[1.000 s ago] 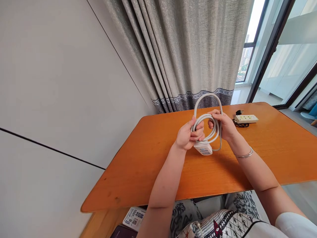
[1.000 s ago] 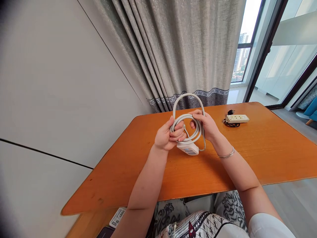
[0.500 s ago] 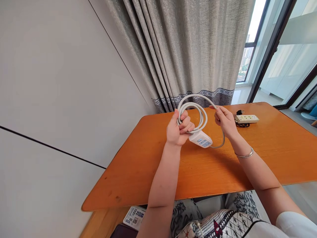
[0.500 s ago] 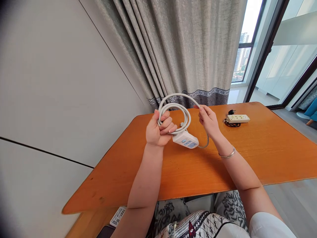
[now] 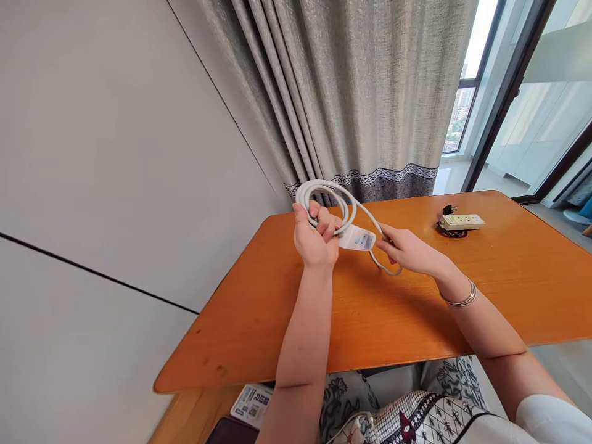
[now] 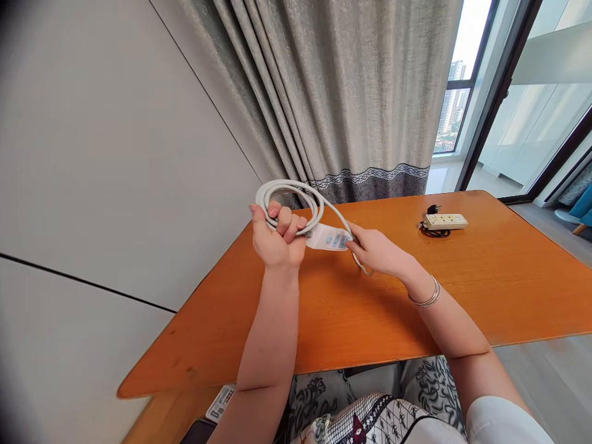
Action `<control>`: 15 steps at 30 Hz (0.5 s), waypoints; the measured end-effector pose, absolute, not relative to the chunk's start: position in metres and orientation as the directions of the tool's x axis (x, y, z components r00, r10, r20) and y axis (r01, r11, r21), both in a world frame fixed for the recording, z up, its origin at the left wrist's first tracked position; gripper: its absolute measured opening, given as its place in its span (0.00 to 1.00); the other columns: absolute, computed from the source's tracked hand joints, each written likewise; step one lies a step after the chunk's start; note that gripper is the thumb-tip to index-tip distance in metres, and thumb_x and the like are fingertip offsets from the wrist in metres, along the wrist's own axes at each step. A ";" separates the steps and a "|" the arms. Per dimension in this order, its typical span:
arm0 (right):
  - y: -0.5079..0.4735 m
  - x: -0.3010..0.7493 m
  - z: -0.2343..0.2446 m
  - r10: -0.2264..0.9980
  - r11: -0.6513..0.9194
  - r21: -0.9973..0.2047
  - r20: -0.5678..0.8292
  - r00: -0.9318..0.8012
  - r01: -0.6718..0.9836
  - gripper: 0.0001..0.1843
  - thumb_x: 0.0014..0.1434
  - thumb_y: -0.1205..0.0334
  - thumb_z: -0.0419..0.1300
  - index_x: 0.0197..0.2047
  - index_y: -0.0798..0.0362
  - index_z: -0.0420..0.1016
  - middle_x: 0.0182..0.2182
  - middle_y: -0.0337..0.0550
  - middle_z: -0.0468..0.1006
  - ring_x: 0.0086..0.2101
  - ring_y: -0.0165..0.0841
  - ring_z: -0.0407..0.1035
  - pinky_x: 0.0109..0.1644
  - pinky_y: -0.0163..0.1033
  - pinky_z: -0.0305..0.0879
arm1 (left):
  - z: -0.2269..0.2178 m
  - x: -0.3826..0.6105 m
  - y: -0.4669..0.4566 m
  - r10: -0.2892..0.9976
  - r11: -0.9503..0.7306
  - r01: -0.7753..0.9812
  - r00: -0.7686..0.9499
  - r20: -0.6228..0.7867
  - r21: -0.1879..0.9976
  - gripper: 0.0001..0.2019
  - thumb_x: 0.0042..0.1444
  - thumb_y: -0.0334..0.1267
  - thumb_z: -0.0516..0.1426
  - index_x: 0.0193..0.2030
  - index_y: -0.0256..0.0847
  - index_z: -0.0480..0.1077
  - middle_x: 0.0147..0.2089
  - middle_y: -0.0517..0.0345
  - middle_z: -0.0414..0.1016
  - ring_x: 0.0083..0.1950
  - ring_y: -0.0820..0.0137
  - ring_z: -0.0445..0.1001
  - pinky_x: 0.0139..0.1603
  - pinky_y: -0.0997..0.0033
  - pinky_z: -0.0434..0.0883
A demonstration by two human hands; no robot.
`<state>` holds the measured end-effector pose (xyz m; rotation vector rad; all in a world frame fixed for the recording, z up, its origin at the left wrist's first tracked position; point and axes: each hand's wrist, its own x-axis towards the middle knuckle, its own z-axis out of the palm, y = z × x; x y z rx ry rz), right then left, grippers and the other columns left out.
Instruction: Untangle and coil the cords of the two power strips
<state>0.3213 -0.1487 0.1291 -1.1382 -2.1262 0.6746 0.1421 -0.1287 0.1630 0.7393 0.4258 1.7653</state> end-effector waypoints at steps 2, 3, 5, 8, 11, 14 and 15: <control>-0.150 0.320 0.126 0.852 0.507 -0.600 0.240 -0.466 0.618 0.25 0.65 0.65 0.53 0.64 0.57 0.65 0.25 0.37 0.73 0.25 0.32 0.66 0.33 0.36 0.60 | 0.163 0.141 -0.127 0.917 -0.397 -0.694 -0.284 0.279 0.600 0.23 0.70 0.53 0.46 0.26 0.43 0.54 0.16 0.71 0.42 0.15 0.78 0.42 0.24 0.77 0.62; -0.152 0.320 0.124 0.851 0.510 -0.558 0.213 -0.481 0.655 0.29 0.64 0.67 0.54 0.68 0.59 0.60 0.26 0.39 0.75 0.26 0.33 0.67 0.34 0.37 0.60 | 0.163 0.140 -0.126 0.898 -0.439 -0.672 -0.340 0.279 0.596 0.23 0.70 0.52 0.45 0.26 0.43 0.55 0.16 0.71 0.42 0.15 0.78 0.42 0.25 0.77 0.63; -0.155 0.318 0.121 0.842 0.519 -0.488 0.151 -0.518 0.702 0.37 0.62 0.70 0.55 0.72 0.63 0.52 0.29 0.44 0.77 0.29 0.35 0.68 0.35 0.38 0.60 | 0.162 0.139 -0.124 0.850 -0.518 -0.621 -0.452 0.271 0.589 0.22 0.71 0.52 0.44 0.27 0.43 0.56 0.16 0.70 0.44 0.16 0.77 0.44 0.28 0.77 0.64; -0.160 0.315 0.120 0.803 0.562 -0.471 0.116 -0.584 0.680 0.39 0.61 0.72 0.53 0.74 0.63 0.48 0.34 0.49 0.79 0.32 0.37 0.70 0.37 0.41 0.63 | 0.161 0.137 -0.122 0.785 -0.597 -0.574 -0.563 0.259 0.561 0.22 0.72 0.51 0.43 0.28 0.44 0.58 0.17 0.70 0.46 0.17 0.77 0.47 0.31 0.77 0.66; -0.165 0.312 0.124 0.792 0.600 -0.496 0.258 -0.553 0.628 0.32 0.65 0.72 0.50 0.71 0.58 0.56 0.41 0.52 0.81 0.38 0.38 0.73 0.44 0.43 0.67 | 0.158 0.134 -0.120 0.768 -0.617 -0.539 -0.572 0.288 0.573 0.21 0.72 0.49 0.43 0.28 0.44 0.59 0.17 0.69 0.48 0.18 0.77 0.49 0.32 0.77 0.65; -0.171 0.310 0.130 0.818 0.570 -0.444 0.383 -0.428 0.692 0.24 0.70 0.66 0.48 0.66 0.57 0.65 0.47 0.56 0.80 0.43 0.41 0.74 0.46 0.44 0.67 | 0.154 0.130 -0.117 0.759 -0.630 -0.444 -0.524 0.386 0.637 0.20 0.70 0.49 0.49 0.27 0.43 0.60 0.17 0.70 0.50 0.18 0.78 0.51 0.30 0.78 0.64; -0.174 0.310 0.133 0.827 0.549 -0.409 0.394 -0.401 0.729 0.23 0.70 0.65 0.48 0.66 0.57 0.66 0.47 0.56 0.80 0.42 0.41 0.75 0.45 0.44 0.67 | 0.152 0.129 -0.115 0.756 -0.637 -0.405 -0.493 0.430 0.656 0.19 0.68 0.50 0.52 0.27 0.43 0.60 0.18 0.70 0.51 0.18 0.78 0.51 0.29 0.78 0.63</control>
